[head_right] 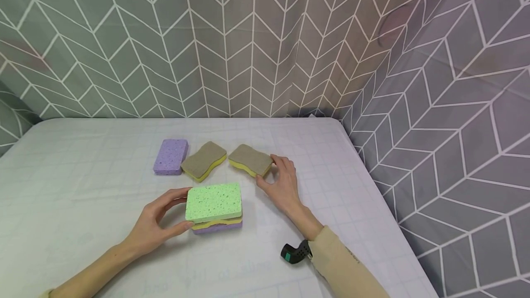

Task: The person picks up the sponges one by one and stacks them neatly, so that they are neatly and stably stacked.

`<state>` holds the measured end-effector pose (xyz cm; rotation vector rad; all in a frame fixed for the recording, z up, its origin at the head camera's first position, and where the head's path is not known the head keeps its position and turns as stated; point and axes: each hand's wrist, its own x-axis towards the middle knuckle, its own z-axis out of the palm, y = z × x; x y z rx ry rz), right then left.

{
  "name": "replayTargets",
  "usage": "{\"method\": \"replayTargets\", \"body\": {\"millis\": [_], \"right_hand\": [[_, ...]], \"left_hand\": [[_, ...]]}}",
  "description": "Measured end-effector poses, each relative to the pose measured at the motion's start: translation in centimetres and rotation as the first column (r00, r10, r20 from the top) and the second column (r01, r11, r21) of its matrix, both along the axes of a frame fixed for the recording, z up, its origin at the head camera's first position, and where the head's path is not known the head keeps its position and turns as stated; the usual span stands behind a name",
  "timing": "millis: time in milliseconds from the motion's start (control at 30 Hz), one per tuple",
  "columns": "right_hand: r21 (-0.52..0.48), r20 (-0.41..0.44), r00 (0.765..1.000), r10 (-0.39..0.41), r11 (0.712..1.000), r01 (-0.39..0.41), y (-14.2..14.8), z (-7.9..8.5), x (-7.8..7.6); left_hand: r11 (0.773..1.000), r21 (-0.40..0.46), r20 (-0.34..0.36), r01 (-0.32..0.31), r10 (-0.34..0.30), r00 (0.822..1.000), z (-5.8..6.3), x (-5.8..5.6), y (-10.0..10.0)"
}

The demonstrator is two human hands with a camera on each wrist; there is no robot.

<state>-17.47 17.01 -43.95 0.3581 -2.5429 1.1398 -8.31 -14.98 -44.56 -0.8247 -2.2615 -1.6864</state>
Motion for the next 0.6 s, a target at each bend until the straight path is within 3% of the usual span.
{"method": "replayTargets", "body": {"millis": [200, 600], "right_hand": [[-0.025, -0.051, 0.999, 0.003, 1.000, -0.004, -0.01, -0.05, 0.22], [-0.090, -0.144, 0.990, 0.000, 0.996, -0.013, -0.20, 0.01, 0.85]], "left_hand": [[1.000, 0.004, -0.048, 0.002, -0.002, 0.999, -0.04, 0.01, 0.06], [1.000, 0.021, -0.072, 0.012, -0.011, 0.997, -0.04, -0.11, 0.09]]}}
